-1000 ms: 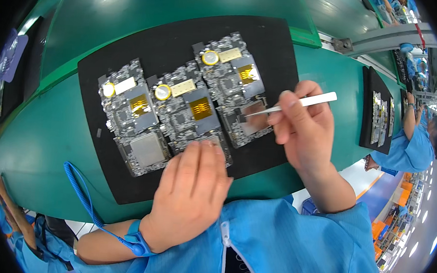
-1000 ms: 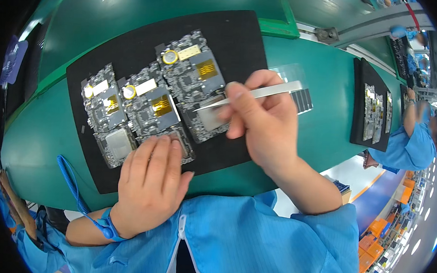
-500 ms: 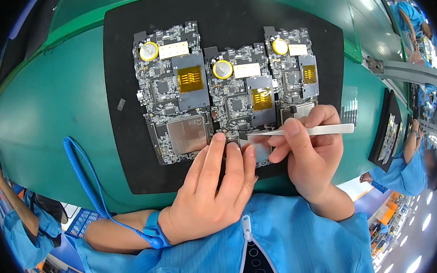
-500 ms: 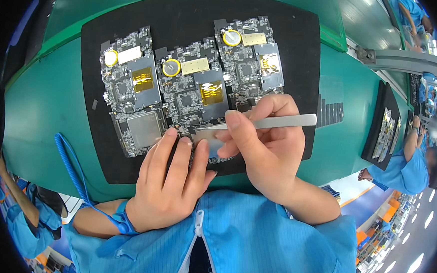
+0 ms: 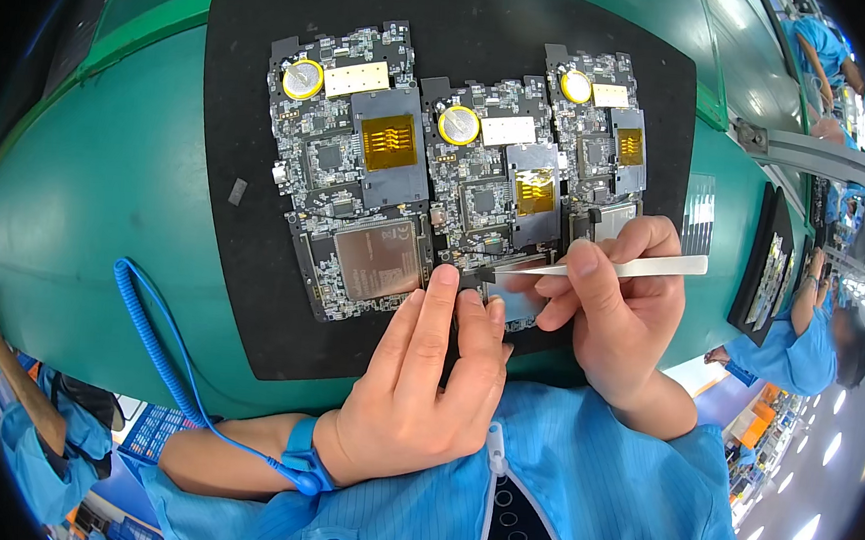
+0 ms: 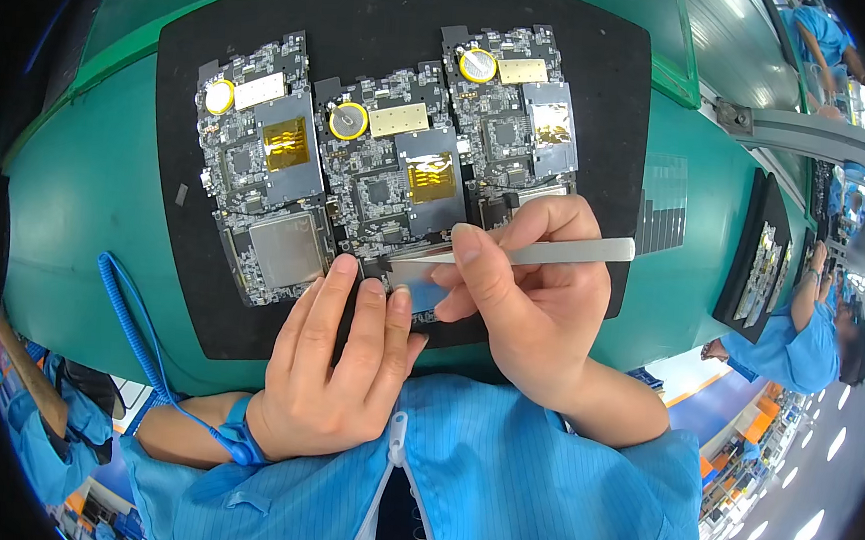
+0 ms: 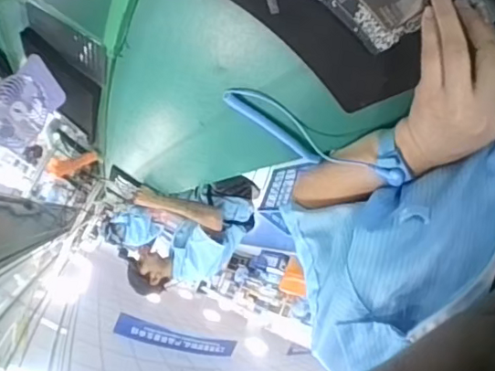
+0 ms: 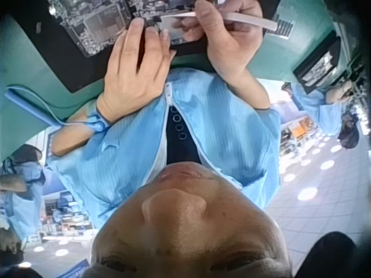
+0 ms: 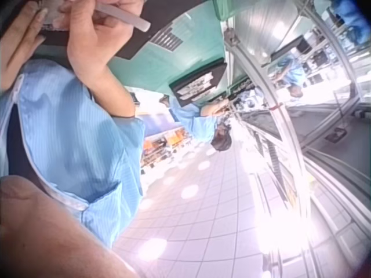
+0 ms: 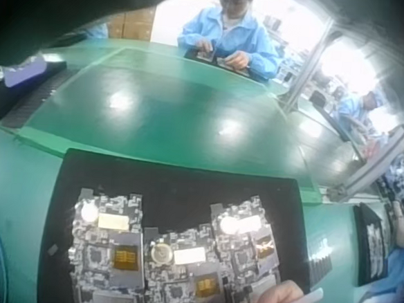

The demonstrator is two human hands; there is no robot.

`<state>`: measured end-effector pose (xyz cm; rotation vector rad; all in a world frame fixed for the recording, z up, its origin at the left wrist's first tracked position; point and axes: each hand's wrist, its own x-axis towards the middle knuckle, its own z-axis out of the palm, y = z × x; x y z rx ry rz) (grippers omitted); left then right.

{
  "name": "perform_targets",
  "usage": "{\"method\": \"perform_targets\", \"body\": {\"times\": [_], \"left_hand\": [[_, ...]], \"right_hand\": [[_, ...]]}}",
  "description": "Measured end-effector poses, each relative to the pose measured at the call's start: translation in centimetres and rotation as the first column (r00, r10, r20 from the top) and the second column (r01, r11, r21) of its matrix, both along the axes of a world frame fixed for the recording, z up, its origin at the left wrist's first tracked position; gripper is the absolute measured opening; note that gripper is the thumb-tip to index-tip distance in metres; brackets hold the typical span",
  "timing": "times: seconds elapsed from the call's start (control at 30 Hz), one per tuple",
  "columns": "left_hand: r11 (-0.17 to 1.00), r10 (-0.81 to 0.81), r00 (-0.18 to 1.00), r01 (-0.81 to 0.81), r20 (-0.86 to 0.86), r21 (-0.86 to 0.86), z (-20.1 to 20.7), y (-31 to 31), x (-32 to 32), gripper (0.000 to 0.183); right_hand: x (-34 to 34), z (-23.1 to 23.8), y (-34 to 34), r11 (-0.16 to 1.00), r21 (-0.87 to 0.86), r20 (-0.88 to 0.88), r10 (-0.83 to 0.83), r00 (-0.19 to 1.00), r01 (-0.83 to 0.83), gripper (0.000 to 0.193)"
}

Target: The person uses tweezers to pick small metallic components from a strip and places them onto circuit boards. The person handles multiple boards, moving them along the green assembly line table to different positions as they work.

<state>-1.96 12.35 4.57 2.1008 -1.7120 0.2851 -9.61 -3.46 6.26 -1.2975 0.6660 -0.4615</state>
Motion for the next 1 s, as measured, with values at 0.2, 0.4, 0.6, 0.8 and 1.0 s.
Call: {"method": "perform_targets", "body": {"times": [0.2, 0.4, 0.6, 0.8, 1.0], "left_hand": [[1.0, -0.003, 1.0, 0.003, 0.005, 0.002, -0.1, 0.0, 0.0, 0.027], [1.0, 0.008, 1.0, -0.008, -0.01, 0.009, 0.1, 0.0, 0.0, 0.025], [1.0, 0.014, 0.994, -0.013, -0.11, 0.002, 0.1, -0.2, 0.3, 0.022], [0.998, -0.028, 0.978, 0.04, -0.206, 0.055, 1.0, -0.5, 1.4, 0.025], [0.993, -0.066, 0.981, 0.083, -0.18, 0.085, 0.7, 0.8, 0.7, 0.033]], "right_hand": [[0.1, 0.0, 0.1, 1.0, -0.011, -0.01, -0.011, 1.0, 0.011, 0.022], [0.1, -0.2, 0.0, 0.999, -0.033, -0.005, -0.007, 1.0, 0.007, 0.023], [0.2, 0.0, 0.2, 0.999, -0.05, -0.019, -0.022, 1.0, 0.021, 0.023], [-0.6, -0.3, 0.2, 0.917, -0.381, 0.01, 0.129, 0.992, -0.116, 0.021], [-0.9, -0.7, 0.6, 0.829, -0.541, 0.098, 0.229, 0.968, -0.141, 0.021]]}}
